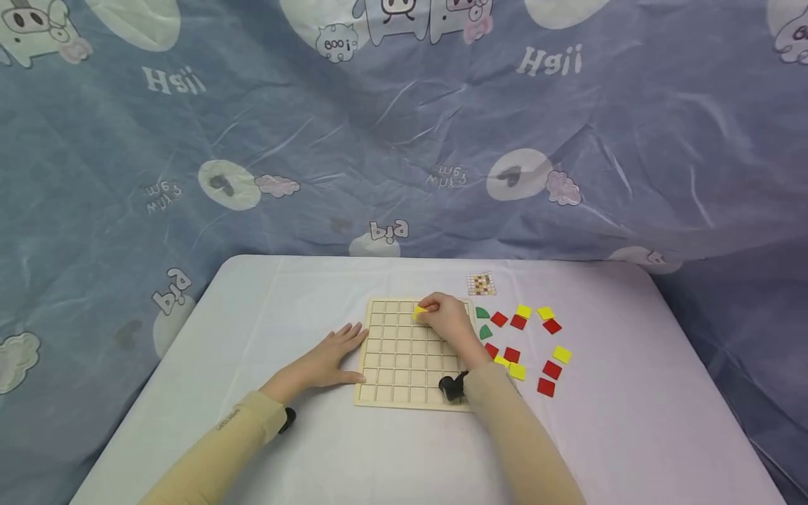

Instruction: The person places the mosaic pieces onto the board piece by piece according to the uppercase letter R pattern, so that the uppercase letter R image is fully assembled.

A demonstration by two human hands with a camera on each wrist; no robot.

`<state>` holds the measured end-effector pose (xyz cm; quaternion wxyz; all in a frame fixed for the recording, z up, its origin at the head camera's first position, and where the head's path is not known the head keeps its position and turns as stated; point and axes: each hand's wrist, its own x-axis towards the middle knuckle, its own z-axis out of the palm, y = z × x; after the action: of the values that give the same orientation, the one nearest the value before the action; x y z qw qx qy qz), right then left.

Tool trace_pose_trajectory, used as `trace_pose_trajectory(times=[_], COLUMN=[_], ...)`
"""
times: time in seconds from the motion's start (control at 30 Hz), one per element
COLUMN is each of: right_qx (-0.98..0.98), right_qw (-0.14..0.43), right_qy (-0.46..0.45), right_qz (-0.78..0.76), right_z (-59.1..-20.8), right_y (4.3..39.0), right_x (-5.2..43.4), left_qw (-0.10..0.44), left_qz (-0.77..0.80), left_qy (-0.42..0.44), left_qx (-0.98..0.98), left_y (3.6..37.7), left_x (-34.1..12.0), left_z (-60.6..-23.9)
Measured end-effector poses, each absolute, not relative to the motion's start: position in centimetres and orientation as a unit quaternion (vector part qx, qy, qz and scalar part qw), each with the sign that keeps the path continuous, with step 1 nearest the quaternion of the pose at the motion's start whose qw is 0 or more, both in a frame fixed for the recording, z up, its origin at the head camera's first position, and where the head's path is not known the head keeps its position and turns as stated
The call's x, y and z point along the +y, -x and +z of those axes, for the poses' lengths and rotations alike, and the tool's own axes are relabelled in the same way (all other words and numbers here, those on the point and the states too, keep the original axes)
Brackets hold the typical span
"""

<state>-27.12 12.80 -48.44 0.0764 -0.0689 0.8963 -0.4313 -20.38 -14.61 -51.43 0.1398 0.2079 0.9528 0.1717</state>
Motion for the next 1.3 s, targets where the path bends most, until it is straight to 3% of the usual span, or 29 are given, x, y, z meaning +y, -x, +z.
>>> trace_pose_trajectory(times=[0.43, 1.07, 1.3], right_qx=[0.892, 0.929, 0.917], right_qw=[0.092, 0.025, 0.051], right_qy=[0.089, 0.108, 0.103], right_qz=[-0.433, -0.352, -0.383], right_z=[-50.0, -50.4, -49.8], right_y=[27.5, 27.8, 27.5], right_x=[10.3, 8.7, 9.7], left_qw=[0.148, 0.139, 0.135], left_qz=[0.186, 0.176, 0.174], left_qy=[-0.209, -0.203, -0.205], left_qx=[0.949, 0.953, 0.954], left_y=[20.4, 20.3, 20.4], left_x=[-14.2, -14.4, -14.4], left_z=[-51.2, -51.4, -51.6])
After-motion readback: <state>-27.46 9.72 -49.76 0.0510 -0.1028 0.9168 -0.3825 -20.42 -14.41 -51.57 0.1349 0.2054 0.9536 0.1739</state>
